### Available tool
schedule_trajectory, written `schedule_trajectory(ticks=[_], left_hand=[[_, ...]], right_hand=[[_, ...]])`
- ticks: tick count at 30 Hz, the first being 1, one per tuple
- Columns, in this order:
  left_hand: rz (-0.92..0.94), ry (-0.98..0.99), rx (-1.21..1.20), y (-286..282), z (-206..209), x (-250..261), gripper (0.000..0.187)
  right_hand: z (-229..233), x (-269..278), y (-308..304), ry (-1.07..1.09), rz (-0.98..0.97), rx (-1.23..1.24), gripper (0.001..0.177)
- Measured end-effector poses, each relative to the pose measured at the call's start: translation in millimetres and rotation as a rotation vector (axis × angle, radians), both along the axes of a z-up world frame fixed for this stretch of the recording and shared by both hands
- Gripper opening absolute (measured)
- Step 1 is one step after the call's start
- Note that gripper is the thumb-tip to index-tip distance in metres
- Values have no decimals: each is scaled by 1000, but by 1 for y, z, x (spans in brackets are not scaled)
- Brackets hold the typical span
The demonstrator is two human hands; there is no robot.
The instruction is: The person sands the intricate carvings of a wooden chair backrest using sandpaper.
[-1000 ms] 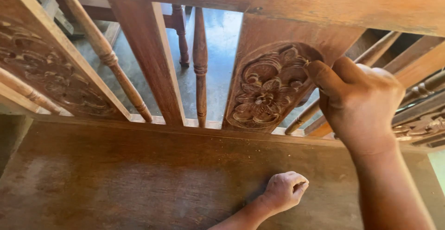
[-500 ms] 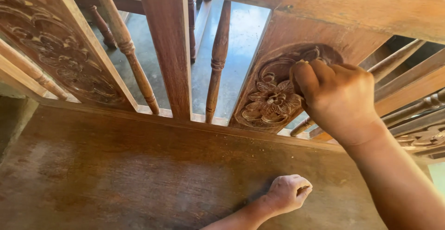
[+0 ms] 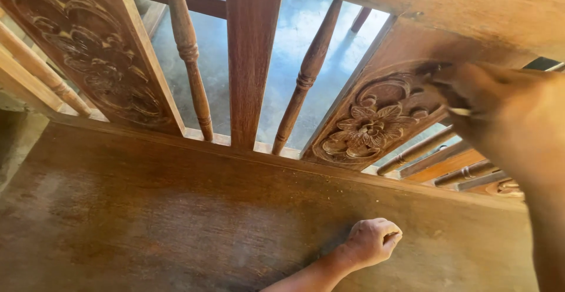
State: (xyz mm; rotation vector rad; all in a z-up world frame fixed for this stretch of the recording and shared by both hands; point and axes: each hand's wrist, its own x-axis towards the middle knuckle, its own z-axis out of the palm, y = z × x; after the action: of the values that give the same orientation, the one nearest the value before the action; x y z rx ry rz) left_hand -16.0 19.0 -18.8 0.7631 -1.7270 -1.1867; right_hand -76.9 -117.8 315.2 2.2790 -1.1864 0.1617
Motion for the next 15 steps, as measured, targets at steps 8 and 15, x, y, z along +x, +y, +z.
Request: schedule_trajectory(ticks=[8,15], left_hand=[[25,8,31,-5,3,3,7],[13,-18,-3,0,-2,0,6]], right_hand=[[-23,-17,18,344,-213,-140,11],[-16,-7,20,-91,-90,-52,12]])
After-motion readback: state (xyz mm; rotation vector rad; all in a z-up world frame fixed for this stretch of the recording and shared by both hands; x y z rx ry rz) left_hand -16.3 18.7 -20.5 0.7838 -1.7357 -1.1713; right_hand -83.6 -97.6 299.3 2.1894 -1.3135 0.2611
